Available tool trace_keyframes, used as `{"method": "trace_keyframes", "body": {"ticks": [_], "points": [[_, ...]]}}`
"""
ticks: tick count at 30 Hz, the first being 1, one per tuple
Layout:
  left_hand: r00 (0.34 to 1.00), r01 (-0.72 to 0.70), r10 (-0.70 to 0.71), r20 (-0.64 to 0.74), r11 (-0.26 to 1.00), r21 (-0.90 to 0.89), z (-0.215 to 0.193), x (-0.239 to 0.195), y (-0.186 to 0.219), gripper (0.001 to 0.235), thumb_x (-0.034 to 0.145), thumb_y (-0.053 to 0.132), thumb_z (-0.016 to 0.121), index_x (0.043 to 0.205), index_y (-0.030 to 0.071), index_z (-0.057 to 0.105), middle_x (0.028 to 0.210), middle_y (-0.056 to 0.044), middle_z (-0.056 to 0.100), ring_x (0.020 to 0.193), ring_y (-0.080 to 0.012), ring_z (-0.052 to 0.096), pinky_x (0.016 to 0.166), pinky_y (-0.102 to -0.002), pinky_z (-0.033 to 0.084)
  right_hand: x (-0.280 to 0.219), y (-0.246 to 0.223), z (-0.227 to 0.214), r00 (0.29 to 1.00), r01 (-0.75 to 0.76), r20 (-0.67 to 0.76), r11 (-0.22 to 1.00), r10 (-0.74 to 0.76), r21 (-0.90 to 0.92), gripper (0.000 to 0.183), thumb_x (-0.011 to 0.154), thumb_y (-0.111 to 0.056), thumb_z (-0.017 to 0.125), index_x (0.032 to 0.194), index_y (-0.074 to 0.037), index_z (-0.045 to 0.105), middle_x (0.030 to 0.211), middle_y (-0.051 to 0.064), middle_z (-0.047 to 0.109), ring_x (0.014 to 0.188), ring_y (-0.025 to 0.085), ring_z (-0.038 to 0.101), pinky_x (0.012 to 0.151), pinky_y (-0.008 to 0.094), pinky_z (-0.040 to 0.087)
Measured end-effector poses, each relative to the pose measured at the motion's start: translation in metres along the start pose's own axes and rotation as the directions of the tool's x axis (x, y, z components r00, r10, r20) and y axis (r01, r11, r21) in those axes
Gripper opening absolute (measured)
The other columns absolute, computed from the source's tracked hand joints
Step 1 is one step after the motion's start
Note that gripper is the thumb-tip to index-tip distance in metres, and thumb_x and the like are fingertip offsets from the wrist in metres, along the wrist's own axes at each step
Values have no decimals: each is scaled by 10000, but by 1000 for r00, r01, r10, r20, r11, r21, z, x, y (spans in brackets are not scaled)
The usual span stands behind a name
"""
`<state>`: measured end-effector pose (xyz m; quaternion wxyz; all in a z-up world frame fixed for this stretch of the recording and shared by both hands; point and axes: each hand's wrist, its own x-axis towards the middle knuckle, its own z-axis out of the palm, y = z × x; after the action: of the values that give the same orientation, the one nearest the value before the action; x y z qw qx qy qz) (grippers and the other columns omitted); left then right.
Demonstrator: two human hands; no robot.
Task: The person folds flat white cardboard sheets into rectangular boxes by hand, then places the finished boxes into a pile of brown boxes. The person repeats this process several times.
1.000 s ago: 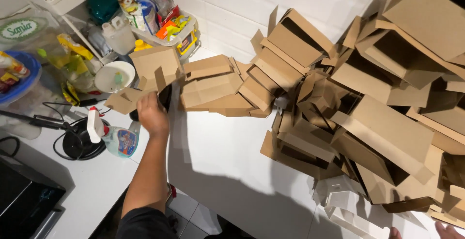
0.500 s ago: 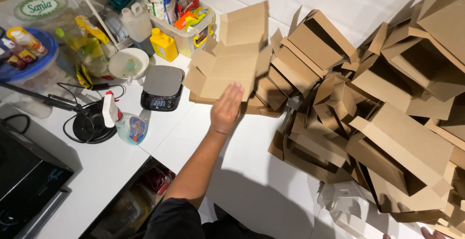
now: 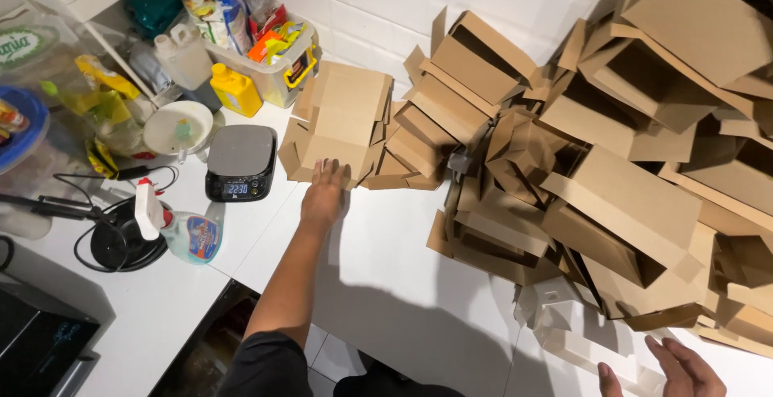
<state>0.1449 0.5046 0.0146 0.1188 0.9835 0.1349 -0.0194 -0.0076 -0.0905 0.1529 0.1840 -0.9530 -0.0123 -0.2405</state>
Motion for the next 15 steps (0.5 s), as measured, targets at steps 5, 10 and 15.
{"method": "trace_keyframes", "body": {"ticks": [5, 10, 15], "points": [[996, 94, -91, 21, 968, -234, 6, -19, -7, 729, 937, -17, 515, 1591, 183, 263, 1688, -93, 185, 1583, -303, 52, 1137, -494, 406, -30, -91, -15, 983, 27, -183, 993, -6, 116, 644, 790, -85, 847, 1367, 150, 681, 1406, 246, 507, 1364, 405, 541, 1192, 510, 486], [876, -312, 159, -455, 908, -281, 35, -62, -6, 671, 801, 34, 526, 1466, 16, 438, 1456, -207, 495, 1381, -429, 393, 1196, -537, 295, -43, -84, -39, 973, -18, -224, 988, 53, 155, 592, 795, -57, 836, 1341, 94, 663, 1418, 261, 508, 1303, 380, 577, 1045, 462, 529], [709, -402, 41, -704, 844, -356, 81, -148, 43, 632, 1069, 457, 366, 1386, -66, 530, 1357, -247, 580, 1328, -501, 467, 1128, -607, 370, -55, -23, -76, 966, -12, -257, 997, 31, 74, 581, 806, -96, 804, 1329, 79, 622, 1382, 254, 484, 1216, 362, 599, 1107, 454, 504]]}}
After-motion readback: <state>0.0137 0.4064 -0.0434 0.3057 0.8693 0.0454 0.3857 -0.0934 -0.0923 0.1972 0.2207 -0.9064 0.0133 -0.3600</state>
